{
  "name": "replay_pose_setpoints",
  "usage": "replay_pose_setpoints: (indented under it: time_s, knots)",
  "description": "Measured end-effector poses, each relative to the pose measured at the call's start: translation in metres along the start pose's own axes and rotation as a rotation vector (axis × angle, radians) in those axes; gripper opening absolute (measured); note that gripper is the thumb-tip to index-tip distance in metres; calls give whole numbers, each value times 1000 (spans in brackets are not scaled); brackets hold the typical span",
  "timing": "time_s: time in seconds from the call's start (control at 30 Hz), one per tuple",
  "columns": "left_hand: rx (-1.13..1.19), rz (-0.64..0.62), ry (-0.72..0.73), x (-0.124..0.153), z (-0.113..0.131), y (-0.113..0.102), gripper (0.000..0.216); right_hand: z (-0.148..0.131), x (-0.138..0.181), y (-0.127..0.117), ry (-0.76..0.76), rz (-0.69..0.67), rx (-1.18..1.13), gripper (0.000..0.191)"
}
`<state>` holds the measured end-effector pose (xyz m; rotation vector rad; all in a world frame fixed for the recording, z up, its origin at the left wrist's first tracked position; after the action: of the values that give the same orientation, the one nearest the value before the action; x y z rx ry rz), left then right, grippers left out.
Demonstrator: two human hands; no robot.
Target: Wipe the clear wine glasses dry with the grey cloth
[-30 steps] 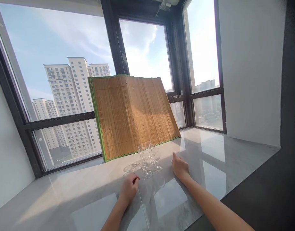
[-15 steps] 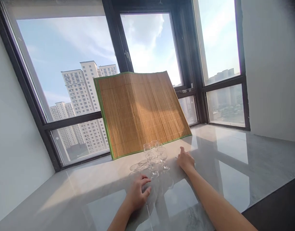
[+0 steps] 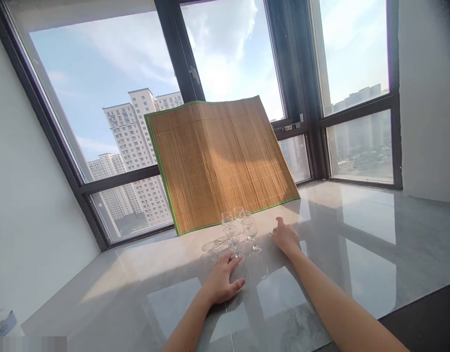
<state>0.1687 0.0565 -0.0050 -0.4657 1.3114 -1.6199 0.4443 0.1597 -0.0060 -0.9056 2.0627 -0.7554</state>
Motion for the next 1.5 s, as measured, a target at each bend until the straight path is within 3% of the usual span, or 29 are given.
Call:
replay_pose_setpoints:
  time_s: [0.3,0.47,0.6,0.87,1.0,1.1,1.2,1.27,1.4,1.5]
  knots:
    - [-112,105,33,-5,7,-5,57,0,-1,1,-26,20,-16,44]
    - [-139,171,-33,8,-7,-23,47,1,-1,2,-39,-5,-36,45]
    - [-178,198,-142,21,-44,-44,43,2,-1,2,-49,-5,-42,44]
    - [-392,238,-529,21,-155,-64,53,4,-2,3,-37,-8,-21,42]
    - [-462,258,-647,19,-178,-66,59,3,-1,2,-33,-2,-8,42]
    - [-481,310,-670,25,-177,-72,59,4,-2,3,-24,-1,-9,41]
    - [-518,459,-691,34,-164,-87,45,3,-1,3,-27,-5,-13,43]
    - [-479,542,-595,32,-144,-91,35,2,-1,3,-25,-6,-14,43]
    - [-138,469,-219,5,-86,-61,35,3,0,3,-20,-15,-32,43]
    - [-76,370,-84,-14,-50,-32,44,2,1,3,-22,-23,-43,43]
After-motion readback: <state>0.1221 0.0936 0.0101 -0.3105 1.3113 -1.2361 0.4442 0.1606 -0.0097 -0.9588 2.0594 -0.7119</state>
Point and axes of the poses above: each hand's wrist, its own x-axis away from the middle knuckle, its own y-axis out of the palm, z = x × y, the point moved 9 cm from there along -x, towards the middle knuckle, and after that the axes turned 12 degrees about z, right-handed, at the moved point
